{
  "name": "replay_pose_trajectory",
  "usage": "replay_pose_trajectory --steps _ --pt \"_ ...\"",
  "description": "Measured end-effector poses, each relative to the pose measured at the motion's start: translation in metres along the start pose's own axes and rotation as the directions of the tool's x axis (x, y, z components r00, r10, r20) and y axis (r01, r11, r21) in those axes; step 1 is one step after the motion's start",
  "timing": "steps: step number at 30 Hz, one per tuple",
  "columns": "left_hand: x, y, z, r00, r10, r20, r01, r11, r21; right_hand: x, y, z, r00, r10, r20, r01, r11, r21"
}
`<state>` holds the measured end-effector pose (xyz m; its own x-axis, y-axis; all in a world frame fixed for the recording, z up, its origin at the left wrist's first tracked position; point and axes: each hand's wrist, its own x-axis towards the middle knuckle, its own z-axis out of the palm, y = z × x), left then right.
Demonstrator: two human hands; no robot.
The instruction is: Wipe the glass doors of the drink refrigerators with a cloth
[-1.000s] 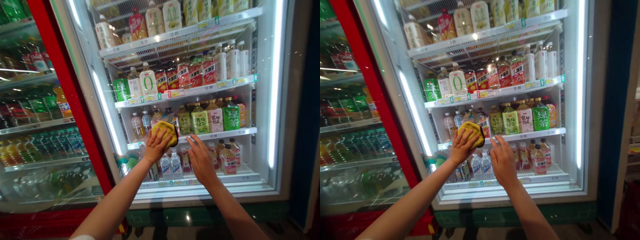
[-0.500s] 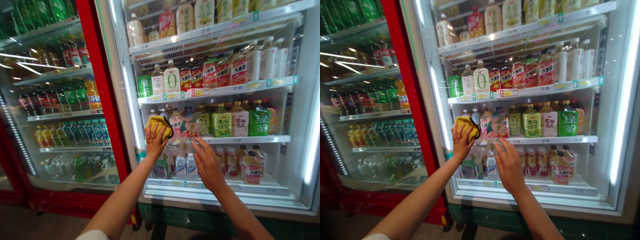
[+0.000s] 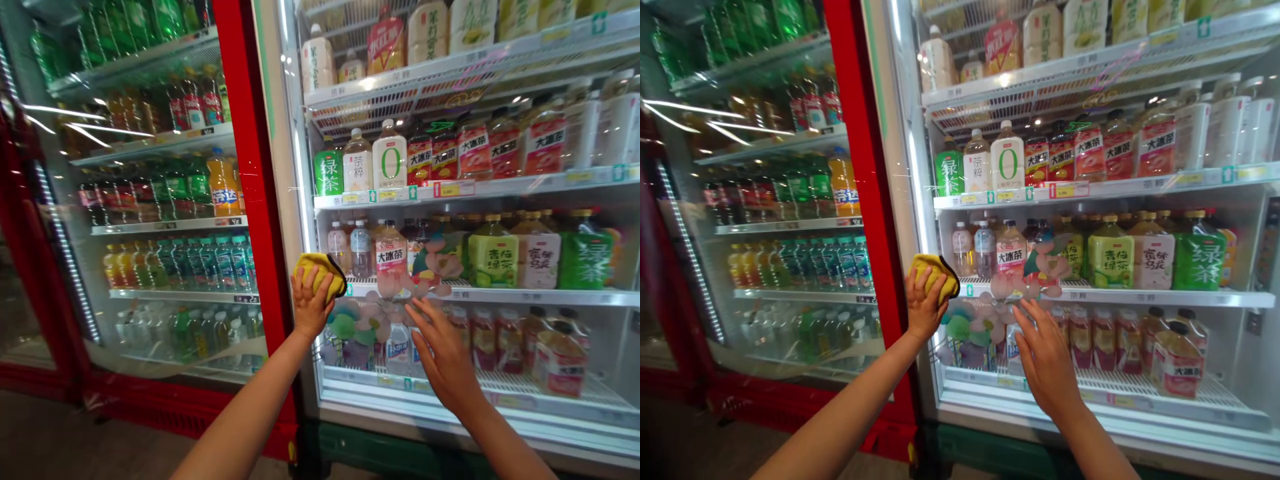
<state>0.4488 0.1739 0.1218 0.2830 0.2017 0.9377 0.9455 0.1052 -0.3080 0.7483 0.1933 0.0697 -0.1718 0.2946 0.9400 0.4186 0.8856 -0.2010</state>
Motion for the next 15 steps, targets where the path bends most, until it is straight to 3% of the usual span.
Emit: replay_pose_trajectory --steps 1,4,7,11,13,15 --pt "-0.016 -0.004 -0.001 1.000 0.027 0.004 -0.027 1.000 -0.007 -0.001 -0.002 0.003 1.000 -0.006 0.005 0.006 1.000 -0.009" --pt "-0.054 -0.015 -0.004 0.962 0.269 0.045 -0.264 0.960 -0.090 -0.002 -0.012 0.012 1.000 -0.017 0.022 0.017 0.999 -0.030" --pt "-0.046 -0.037 -0.007 0.915 0.398 0.071 -0.389 0.914 -0.119 0.000 -0.022 0.021 0.999 -0.030 0.015 0.031 0.999 -0.038" --pt "-0.010 -0.065 -0.011 0.984 0.173 0.042 -0.173 0.985 0.001 0.002 -0.035 0.038 1.000 -0.009 -0.011 0.008 1.000 -0.009" --pt "-0.020 -0.065 -0.013 0.997 0.075 0.017 -0.075 0.996 0.037 0.001 -0.042 0.048 1.000 0.002 -0.014 -0.002 1.000 0.007" --pt "-0.049 -0.059 -0.016 0.997 0.073 0.009 -0.073 0.997 0.028 0.000 -0.051 0.058 1.000 0.002 -0.005 -0.001 1.000 0.008"
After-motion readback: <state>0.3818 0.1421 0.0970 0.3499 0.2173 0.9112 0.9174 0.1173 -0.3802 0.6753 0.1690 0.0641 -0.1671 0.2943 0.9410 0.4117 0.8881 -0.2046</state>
